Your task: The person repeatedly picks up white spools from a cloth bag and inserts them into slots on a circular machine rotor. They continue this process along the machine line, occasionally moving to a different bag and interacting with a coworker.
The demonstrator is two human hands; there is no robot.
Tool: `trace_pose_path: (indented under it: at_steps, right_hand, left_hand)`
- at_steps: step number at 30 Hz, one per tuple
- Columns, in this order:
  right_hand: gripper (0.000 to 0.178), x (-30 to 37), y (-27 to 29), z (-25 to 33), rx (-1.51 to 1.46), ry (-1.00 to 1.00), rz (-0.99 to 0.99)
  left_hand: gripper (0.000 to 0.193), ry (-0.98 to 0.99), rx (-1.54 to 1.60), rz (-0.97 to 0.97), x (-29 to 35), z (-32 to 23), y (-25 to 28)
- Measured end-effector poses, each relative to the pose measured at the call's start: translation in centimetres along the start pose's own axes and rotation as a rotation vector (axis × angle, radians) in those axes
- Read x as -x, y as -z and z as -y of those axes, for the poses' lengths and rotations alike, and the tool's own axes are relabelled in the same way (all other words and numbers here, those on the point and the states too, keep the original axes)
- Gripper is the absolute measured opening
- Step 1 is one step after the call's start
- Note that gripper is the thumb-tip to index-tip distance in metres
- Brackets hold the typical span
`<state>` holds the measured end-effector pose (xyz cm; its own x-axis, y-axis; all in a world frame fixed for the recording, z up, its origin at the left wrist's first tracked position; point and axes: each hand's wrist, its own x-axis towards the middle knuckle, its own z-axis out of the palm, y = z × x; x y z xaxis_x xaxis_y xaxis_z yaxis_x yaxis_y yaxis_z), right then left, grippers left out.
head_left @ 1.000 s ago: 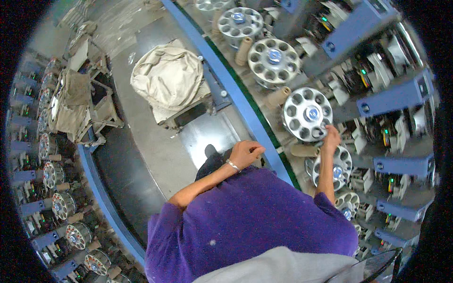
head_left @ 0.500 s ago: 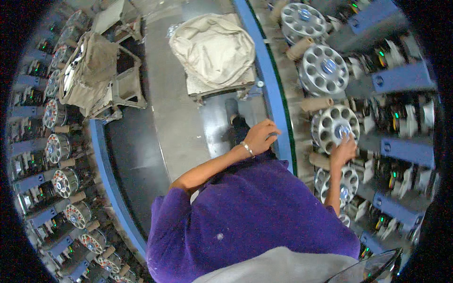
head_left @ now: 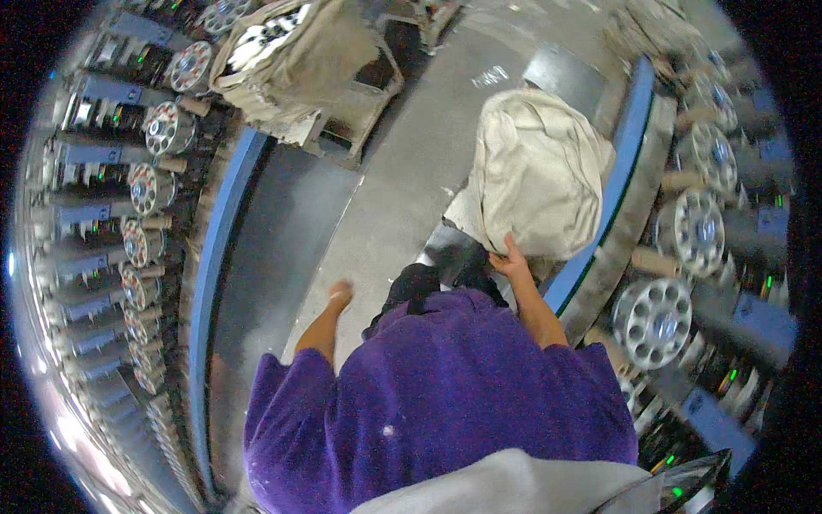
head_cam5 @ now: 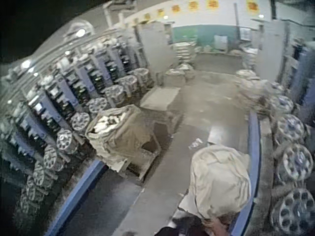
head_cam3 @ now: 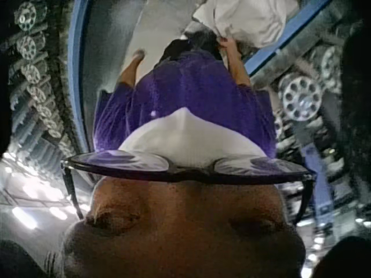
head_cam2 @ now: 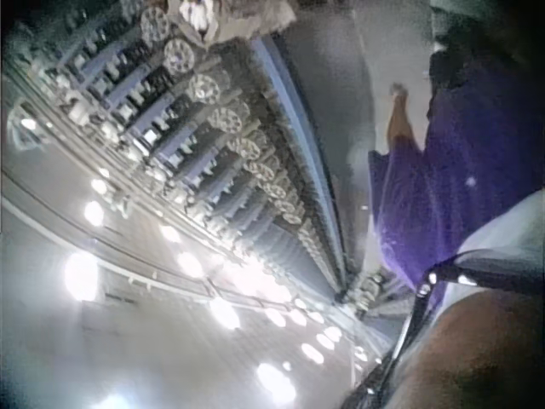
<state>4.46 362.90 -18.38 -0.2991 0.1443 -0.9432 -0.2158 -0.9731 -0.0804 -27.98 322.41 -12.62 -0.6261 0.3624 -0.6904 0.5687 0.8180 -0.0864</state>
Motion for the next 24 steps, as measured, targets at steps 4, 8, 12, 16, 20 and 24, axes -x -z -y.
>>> trace_pose_path:
  at_steps: [4,8,12,16,20,24]
  right_hand:
    - [0.071,-4.2,-0.7,6.6,-0.276,-0.095,-0.143]
    - [0.057,-5.8,0.8,10.5,0.391,0.225,-0.074]
    - [0.04,-5.5,-1.7,16.1,-0.119,0.053,-0.218]
    - [0.028,-5.3,-4.2,21.7,0.271,0.044,-0.258]
    - [0.037,-7.6,-2.4,25.2,0.879,0.219,-0.156]
    - [0.047,-10.6,-1.3,30.3,2.256,1.049,-0.071]
  left_hand:
    - [0.024,0.309,-0.041,0.312,8.7,10.1,-2.5]
    - [0.027,0.385,0.176,0.424,4.7,6.0,-0.8]
    - [0.03,0.285,0.418,0.265,-8.9,-7.9,5.9]
    - [0.036,-0.226,0.797,-0.056,-18.3,-25.3,19.3]
    - [0.034,-0.407,0.811,-0.246,-21.6,-38.1,30.7]
    - [0.034,-0.521,0.767,-0.119,-23.6,-43.5,33.3]
